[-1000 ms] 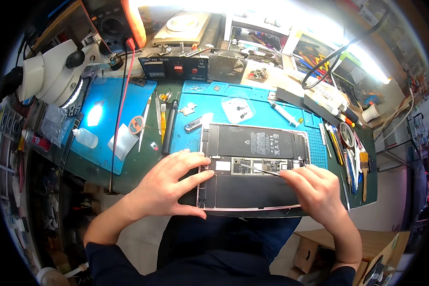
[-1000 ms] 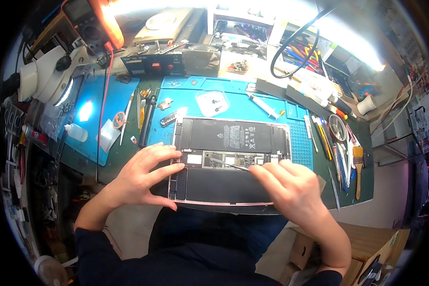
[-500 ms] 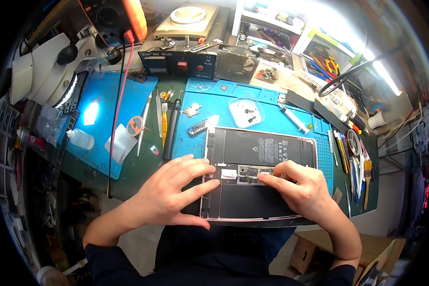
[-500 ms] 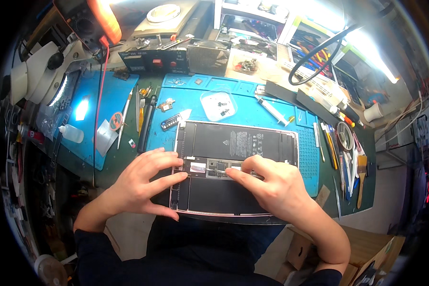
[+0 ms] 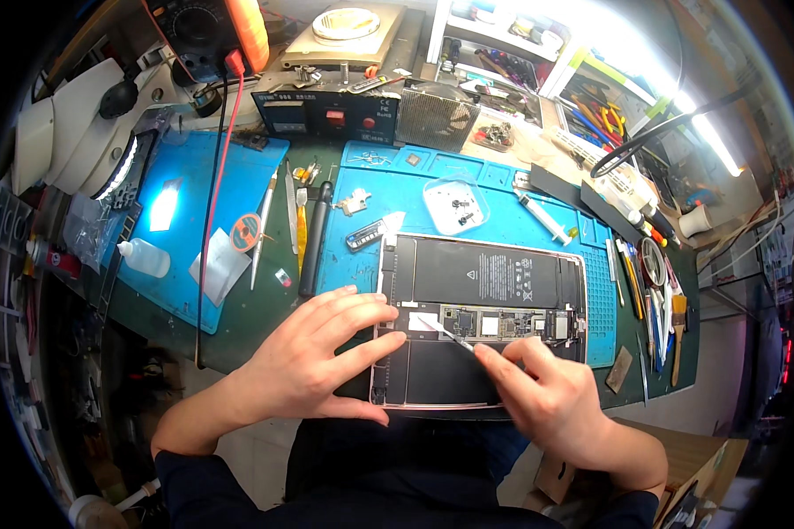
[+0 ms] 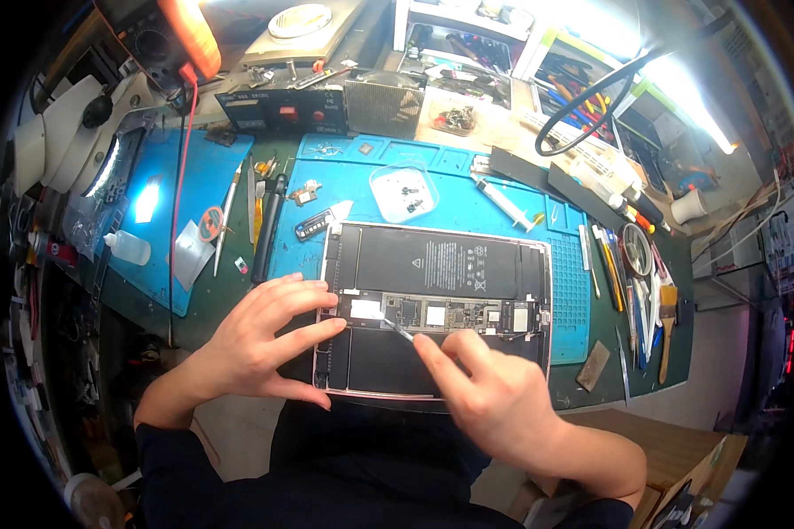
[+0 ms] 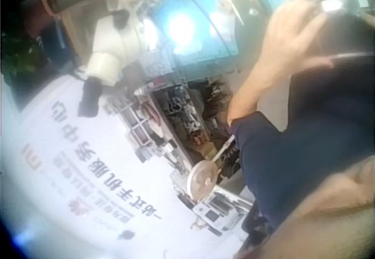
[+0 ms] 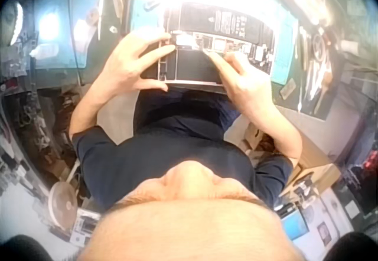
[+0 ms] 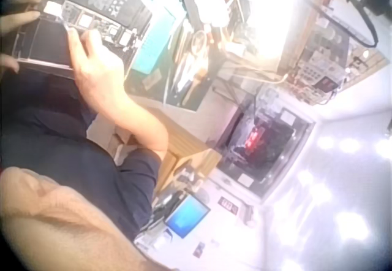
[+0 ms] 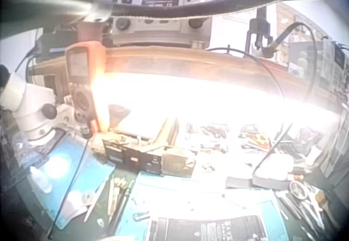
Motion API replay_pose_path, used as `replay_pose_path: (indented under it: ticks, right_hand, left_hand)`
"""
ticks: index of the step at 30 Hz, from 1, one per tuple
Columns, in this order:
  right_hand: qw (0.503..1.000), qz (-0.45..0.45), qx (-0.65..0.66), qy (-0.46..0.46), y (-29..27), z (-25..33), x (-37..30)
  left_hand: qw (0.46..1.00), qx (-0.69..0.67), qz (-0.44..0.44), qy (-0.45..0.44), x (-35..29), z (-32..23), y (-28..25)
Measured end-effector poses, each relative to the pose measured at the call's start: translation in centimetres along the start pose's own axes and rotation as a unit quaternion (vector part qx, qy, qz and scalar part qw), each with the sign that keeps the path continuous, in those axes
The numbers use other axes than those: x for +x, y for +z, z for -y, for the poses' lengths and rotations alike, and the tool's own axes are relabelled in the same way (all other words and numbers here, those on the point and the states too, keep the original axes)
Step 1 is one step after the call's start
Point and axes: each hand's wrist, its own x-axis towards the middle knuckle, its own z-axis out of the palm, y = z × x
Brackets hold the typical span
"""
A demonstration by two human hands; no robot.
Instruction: The person disassembles a pink tablet, removes the battery, and compares it with a silver tablet. They then reassemble the pink tablet, securing internal components and closing the back cover.
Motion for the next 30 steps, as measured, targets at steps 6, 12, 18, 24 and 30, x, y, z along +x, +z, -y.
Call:
replay_pose_path:
  ticks: [6,12,18,24,30]
  right_hand:
    - [0.995,-0.018,-0.094,-0.004,1.5,3.2,-0.7]
    - [0.993,-0.038,-0.112,-0.011,2.7,3.8,-0.5]
    - [0.998,-0.044,-0.041,-0.008,2.5,1.8,0.2]
    - [0.996,-0.044,0.059,0.053,1.7,1.4,0.9]
    - [0.992,-0.09,0.064,0.053,2.7,1.3,0.6]
  left_hand:
    - [1.0,-0.002,-0.001,0.003,0.0,0.0,0.0]
    - [1.0,-0.001,-0.002,0.003,0.0,0.0,0.1]
    - [1.0,-0.005,-0.001,0.003,-0.2,0.1,0.1]
    - [0.997,-0.066,-0.026,-0.019,0.1,0.4,-0.2]
    - [0.993,-0.033,-0.078,-0.077,2.5,0.5,-0.2]
